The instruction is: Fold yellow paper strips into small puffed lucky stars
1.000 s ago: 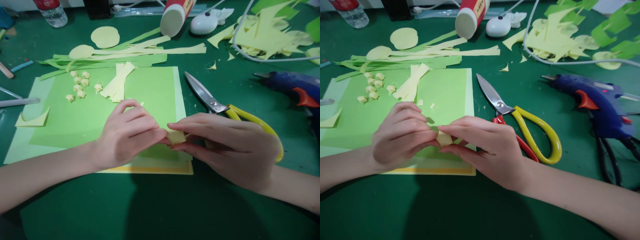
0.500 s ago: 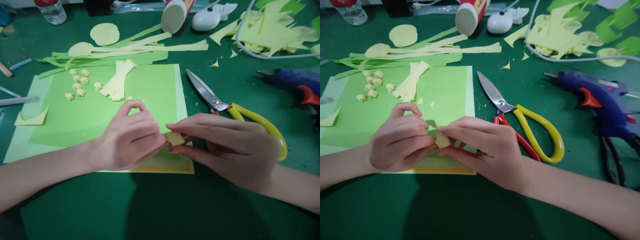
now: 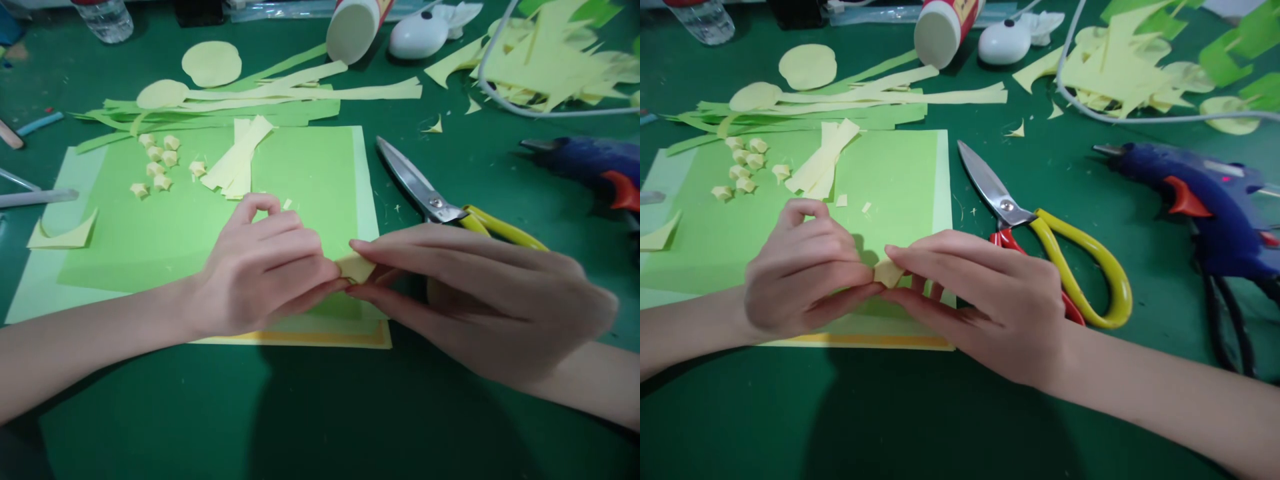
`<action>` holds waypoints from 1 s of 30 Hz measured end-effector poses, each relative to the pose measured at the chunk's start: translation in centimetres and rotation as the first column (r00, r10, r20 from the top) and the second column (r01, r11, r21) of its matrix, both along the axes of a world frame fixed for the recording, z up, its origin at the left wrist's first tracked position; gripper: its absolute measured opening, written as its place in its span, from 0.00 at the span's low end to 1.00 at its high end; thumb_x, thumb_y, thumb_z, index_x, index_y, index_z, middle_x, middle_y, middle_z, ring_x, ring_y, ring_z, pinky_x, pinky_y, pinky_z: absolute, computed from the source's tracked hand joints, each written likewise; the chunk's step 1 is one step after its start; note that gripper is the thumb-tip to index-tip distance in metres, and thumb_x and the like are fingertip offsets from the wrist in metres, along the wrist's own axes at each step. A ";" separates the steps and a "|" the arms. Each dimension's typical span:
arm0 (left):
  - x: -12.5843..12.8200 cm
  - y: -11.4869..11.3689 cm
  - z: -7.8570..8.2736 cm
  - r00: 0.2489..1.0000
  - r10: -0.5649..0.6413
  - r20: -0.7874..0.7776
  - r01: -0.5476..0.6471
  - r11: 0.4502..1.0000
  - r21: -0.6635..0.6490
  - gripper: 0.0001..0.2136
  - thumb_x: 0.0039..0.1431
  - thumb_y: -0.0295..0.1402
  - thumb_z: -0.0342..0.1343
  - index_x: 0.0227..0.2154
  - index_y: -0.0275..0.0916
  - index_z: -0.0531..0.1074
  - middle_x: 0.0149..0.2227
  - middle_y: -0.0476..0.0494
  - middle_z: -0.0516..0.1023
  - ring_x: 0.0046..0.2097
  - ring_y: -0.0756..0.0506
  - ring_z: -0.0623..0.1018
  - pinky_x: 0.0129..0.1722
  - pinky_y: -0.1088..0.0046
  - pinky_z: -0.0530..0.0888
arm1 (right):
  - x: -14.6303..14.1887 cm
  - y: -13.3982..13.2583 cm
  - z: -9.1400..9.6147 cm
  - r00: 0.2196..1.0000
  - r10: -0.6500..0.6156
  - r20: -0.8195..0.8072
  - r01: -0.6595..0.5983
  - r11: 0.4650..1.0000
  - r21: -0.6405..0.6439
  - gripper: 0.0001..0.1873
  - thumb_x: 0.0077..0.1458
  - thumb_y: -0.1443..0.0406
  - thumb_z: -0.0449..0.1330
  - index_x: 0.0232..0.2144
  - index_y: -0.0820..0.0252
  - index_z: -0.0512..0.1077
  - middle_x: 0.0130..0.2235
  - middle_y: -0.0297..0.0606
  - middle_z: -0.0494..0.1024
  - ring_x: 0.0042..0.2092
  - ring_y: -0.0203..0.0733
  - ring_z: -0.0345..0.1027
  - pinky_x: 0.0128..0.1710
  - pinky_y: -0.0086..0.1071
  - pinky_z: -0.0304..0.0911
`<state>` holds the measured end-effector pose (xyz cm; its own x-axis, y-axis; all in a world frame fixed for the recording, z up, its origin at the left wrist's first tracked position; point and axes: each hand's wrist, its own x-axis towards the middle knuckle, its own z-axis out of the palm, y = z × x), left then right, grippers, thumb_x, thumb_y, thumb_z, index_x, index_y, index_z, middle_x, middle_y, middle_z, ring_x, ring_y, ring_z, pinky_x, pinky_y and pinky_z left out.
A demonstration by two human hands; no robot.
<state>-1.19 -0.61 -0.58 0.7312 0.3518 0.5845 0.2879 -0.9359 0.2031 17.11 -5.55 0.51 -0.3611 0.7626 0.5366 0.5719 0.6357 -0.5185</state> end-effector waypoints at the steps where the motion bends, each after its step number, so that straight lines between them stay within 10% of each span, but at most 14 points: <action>1: 0.0 0.0 0.0 1.000 0.002 0.008 -0.002 1.000 0.010 0.06 0.54 0.29 0.52 0.23 0.40 0.64 0.20 0.56 0.69 0.24 0.54 0.67 0.32 0.69 0.62 | 0.1 0.1 0.0 0.999 0.001 -0.041 -0.002 1.000 -0.027 0.12 0.47 0.76 0.60 0.34 0.58 0.71 0.30 0.36 0.76 0.25 0.29 0.69 0.24 0.19 0.71; 7: 0.0 0.2 0.1 0.997 0.024 0.067 -0.020 0.998 -0.060 0.06 0.55 0.30 0.50 0.24 0.39 0.62 0.22 0.55 0.68 0.24 0.53 0.66 0.31 0.69 0.60 | 0.3 0.5 0.1 0.979 0.101 -0.178 -0.125 0.983 -0.132 0.14 0.48 0.76 0.58 0.38 0.60 0.69 0.30 0.35 0.74 0.24 0.29 0.68 0.21 0.21 0.69; 30: -0.1 0.1 0.1 1.000 -0.016 -0.014 0.018 0.987 0.158 0.09 0.53 0.21 0.52 0.21 0.39 0.63 0.18 0.60 0.70 0.23 0.55 0.69 0.31 0.70 0.60 | 0.8 0.7 -0.2 0.973 0.197 0.118 -0.196 0.980 -0.020 0.09 0.53 0.72 0.54 0.36 0.59 0.70 0.34 0.38 0.76 0.32 0.31 0.72 0.34 0.18 0.70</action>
<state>-1.27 -0.54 -0.53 0.7441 0.2433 0.6222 0.2733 -0.9607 0.0489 17.89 -4.81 0.35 -0.5651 0.6743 0.4754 0.4938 0.7380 -0.4599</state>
